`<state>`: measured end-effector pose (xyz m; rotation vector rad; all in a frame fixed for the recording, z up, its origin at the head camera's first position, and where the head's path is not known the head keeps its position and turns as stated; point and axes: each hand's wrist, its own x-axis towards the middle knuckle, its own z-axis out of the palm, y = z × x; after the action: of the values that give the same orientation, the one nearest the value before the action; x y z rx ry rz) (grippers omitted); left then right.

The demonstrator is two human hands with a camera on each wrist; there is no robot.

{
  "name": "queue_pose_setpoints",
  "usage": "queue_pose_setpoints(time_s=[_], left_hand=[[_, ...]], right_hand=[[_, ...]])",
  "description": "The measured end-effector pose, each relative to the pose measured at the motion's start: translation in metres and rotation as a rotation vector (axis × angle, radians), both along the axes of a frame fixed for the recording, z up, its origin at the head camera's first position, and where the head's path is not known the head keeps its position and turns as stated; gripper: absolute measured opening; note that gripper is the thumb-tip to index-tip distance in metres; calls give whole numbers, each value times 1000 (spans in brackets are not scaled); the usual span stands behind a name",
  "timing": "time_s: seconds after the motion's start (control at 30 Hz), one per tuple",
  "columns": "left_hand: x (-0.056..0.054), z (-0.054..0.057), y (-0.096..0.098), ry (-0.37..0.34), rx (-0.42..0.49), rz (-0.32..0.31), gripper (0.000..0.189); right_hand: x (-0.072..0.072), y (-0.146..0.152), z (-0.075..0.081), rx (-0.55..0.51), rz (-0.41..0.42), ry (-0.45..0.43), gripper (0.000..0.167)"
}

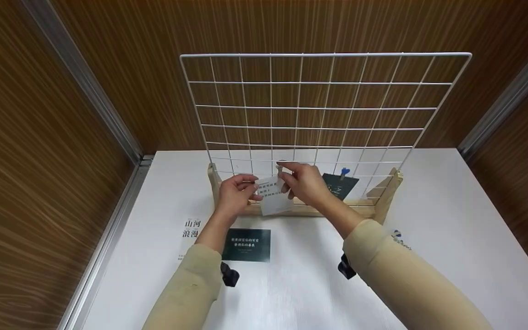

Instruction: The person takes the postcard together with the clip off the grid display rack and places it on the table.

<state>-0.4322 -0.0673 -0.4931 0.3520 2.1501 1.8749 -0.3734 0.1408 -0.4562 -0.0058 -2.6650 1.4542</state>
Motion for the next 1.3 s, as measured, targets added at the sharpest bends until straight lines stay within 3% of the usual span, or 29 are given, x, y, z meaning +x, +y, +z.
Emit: queue_pose_setpoints(time_s=[0.2, 0.6, 1.3], left_hand=[[0, 0, 1, 0, 31, -1, 18], [-2, 1, 2, -18, -4, 7, 16], [-2, -1, 2, 7, -5, 30, 16]], right_hand=[[0, 0, -1, -99, -13, -3, 36], [0, 0, -1, -189, -40, -21, 32], [-3, 1, -4, -234, -52, -24, 27]])
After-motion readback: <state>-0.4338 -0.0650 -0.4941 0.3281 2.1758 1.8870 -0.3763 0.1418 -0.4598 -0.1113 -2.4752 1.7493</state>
